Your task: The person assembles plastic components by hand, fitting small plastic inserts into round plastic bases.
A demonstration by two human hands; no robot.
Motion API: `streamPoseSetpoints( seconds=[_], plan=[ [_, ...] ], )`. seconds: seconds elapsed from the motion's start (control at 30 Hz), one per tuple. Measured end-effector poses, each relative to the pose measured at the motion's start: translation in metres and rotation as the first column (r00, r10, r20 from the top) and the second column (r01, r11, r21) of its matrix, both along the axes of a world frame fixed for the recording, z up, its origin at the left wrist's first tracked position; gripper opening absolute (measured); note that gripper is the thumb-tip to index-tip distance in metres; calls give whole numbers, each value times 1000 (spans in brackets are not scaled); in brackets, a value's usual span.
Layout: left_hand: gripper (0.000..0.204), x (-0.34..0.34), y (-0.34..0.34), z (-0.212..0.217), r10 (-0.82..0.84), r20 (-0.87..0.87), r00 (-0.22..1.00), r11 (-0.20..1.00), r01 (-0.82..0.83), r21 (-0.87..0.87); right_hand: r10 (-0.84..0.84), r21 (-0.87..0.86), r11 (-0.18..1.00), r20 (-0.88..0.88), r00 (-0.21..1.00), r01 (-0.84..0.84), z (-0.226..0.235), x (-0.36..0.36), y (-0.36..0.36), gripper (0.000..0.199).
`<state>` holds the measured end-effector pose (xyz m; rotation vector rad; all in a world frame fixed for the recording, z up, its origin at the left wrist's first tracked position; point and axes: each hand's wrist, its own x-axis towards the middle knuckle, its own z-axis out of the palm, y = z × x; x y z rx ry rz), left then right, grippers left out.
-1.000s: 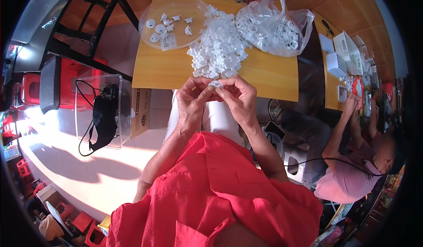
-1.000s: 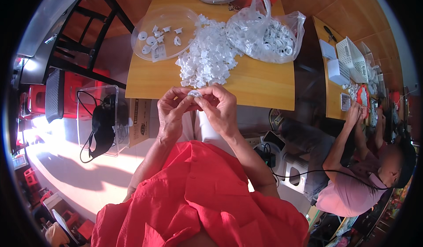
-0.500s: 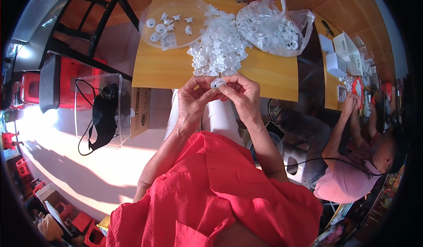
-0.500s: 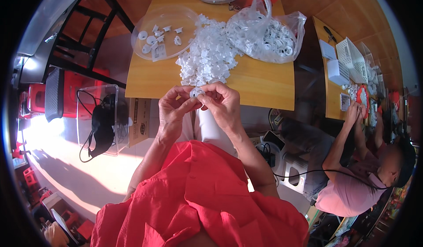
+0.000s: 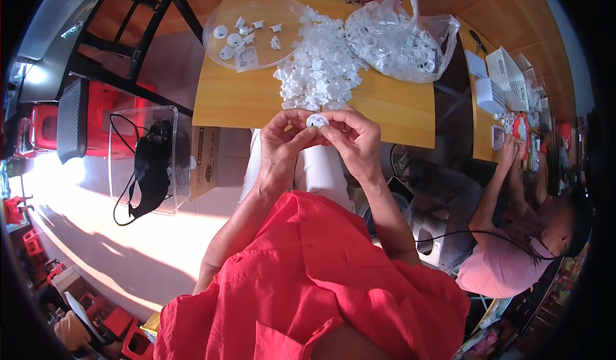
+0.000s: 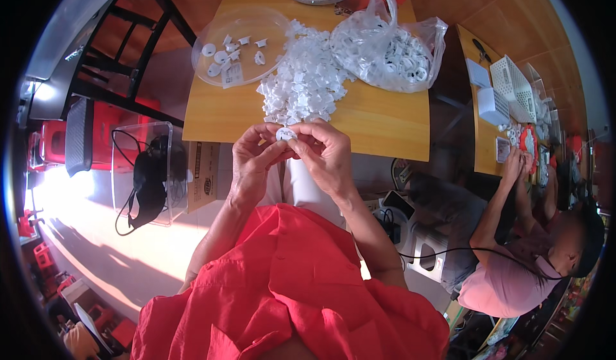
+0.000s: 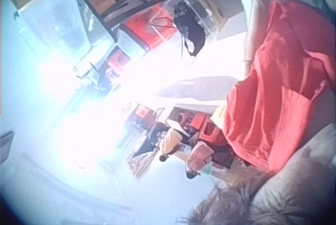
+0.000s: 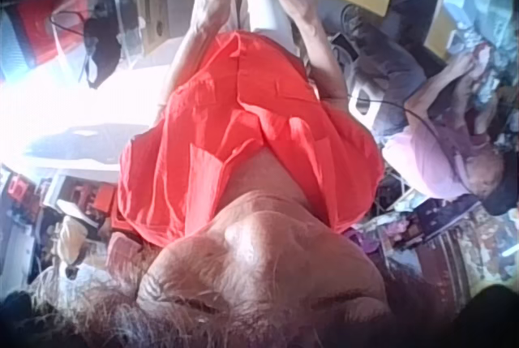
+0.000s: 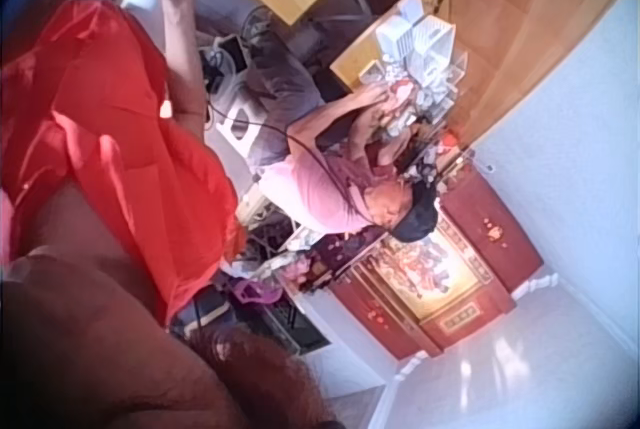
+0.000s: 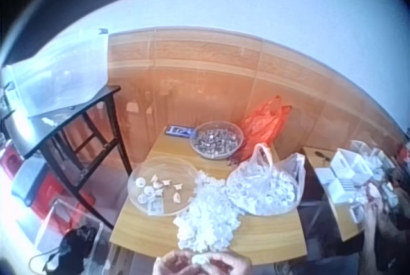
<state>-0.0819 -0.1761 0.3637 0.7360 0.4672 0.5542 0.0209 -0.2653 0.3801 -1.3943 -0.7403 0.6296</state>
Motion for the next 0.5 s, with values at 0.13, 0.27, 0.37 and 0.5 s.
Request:
streamPoseSetpoints(
  seconds=[0.13, 0.27, 0.37, 0.5],
  plan=[
    [15, 2, -3, -2, 30, -8, 1000, 999, -30, 23, -9, -56, 998, 86, 996, 14, -2, 1, -1, 11],
    [19, 2, -5, -7, 19, 7, 1000, 998, -19, 67, -16, -67, 998, 54, 998, 20, -9, 1, -2, 7],
    [21, 3, -5, -6, 14, 25, 1000, 996, -16, 93, -28, -70, 997, 35, 999, 30, -13, 1, -2, 4],
    [21, 3, -4, -3, 16, -9, 1000, 995, -15, 94, -28, -47, 998, 57, 998, 31, -9, -1, 0, 3]
  ],
)
